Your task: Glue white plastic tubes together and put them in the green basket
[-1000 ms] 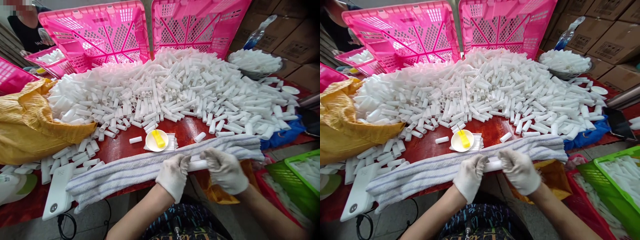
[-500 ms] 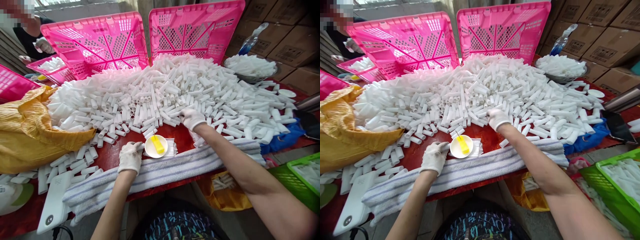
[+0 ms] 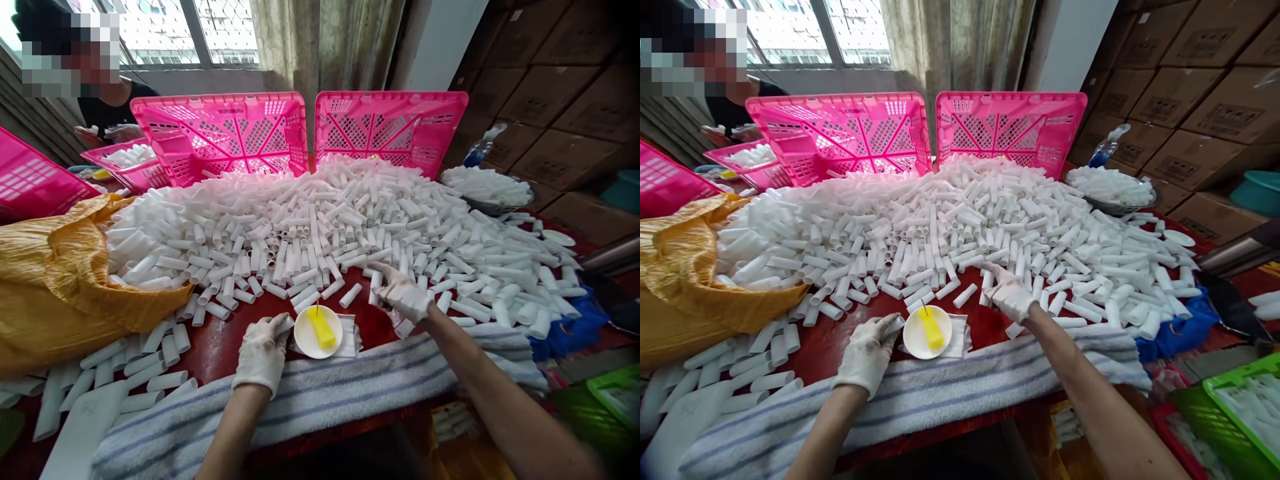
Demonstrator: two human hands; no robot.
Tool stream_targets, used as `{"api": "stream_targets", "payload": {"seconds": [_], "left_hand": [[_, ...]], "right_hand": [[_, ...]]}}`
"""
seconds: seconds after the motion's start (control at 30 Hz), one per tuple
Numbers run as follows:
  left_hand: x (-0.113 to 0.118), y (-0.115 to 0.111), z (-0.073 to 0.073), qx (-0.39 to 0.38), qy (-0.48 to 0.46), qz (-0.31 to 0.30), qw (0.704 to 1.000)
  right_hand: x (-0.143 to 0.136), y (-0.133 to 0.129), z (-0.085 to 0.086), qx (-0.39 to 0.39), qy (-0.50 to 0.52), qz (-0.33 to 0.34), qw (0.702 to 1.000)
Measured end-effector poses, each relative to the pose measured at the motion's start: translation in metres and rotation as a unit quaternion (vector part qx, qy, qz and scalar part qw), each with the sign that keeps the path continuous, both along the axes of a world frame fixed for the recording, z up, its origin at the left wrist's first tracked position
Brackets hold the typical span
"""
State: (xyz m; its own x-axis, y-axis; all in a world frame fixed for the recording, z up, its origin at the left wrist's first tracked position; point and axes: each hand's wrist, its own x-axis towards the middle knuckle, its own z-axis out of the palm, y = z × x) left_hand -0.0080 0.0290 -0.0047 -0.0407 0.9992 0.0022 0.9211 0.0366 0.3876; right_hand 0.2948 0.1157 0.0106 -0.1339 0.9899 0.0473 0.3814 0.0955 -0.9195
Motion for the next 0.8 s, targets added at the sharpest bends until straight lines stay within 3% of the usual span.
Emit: {"api": "stream_targets", "payload": {"seconds": [0.13,0.23,0.37,0.5,0.57,0.67,0.8], "left_hand": [[0.005,0.004,0.008,-0.030,0.070,-0.005,0.997],[0.005,0.005,0.009,-0.023,0.074,0.007,0.997],[-0.002,0.001,0.003,0.012,0.029,0.031,0.999],[-0.009,-0.001,-0.004,0.015,-0.150,0.076,0.986],[-0.011,-0.001,-0.006,-0.009,-0.272,0.109,0.956],[-0.012,-0.002,-0.006,-0.042,-0.418,0.141,0.896],[-0.008,-0.006,-0.002,-0.078,-0.507,0.134,0.848]], "right_hand": [[-0.024,-0.042,-0.001,-0.193,0.118,0.034,0.974],[-0.048,-0.054,-0.006,-0.266,0.189,0.023,0.945],[-0.067,-0.047,-0.012,-0.222,0.178,0.002,0.959],[-0.071,-0.043,-0.019,-0.053,0.065,0.046,0.995],[-0.070,-0.046,-0.024,-0.004,0.057,0.073,0.996],[-0.066,-0.051,-0.030,-0.004,0.064,0.092,0.994],[-0.062,-0.058,-0.035,0.008,0.075,0.084,0.994]]}}
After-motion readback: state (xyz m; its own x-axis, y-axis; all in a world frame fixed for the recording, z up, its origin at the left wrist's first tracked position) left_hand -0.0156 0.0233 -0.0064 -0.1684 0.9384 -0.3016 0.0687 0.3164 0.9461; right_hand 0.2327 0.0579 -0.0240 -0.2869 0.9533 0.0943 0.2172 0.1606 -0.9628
